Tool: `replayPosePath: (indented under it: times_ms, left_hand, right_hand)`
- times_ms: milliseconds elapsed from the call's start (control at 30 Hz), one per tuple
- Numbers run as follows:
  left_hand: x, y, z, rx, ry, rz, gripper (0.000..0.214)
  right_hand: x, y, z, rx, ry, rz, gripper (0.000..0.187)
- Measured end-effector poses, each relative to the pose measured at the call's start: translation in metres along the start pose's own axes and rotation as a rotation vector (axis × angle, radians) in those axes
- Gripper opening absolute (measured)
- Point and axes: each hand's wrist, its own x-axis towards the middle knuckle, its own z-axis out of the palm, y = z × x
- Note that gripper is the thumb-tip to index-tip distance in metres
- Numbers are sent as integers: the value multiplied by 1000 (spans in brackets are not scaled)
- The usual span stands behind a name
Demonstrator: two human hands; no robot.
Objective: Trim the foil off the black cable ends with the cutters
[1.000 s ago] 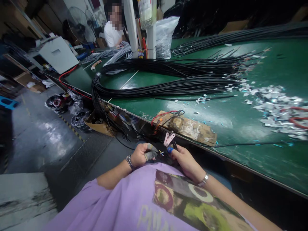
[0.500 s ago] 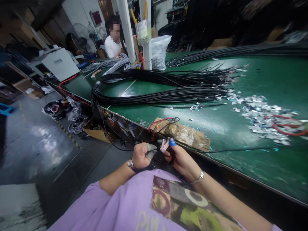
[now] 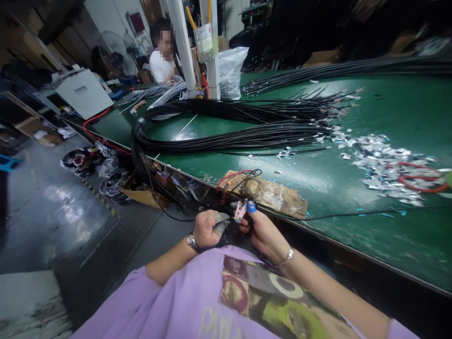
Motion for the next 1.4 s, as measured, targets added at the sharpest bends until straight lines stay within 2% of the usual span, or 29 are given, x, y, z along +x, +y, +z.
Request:
replayPosePath:
  times_ms: [267, 467, 667, 900, 1400]
  left_hand:
    - [-4, -1, 0, -1, -21, -27, 16]
    - [0, 2, -1, -7, 44, 58, 10]
    - [0, 3, -1, 78, 79, 113, 12]
    - [-3, 4, -3, 182, 68, 195, 12]
    - [-2, 4, -5, 235, 92, 217, 12]
  right_hand:
    - [-3, 6, -6, 51, 12, 71, 54]
    - [-4, 5, -8, 55, -10, 99, 53]
    - [-4, 1, -2, 39, -83, 42, 51]
    - [-4, 0, 1, 33, -31, 15, 51]
    - [-4, 5, 1, 42, -26, 4, 52]
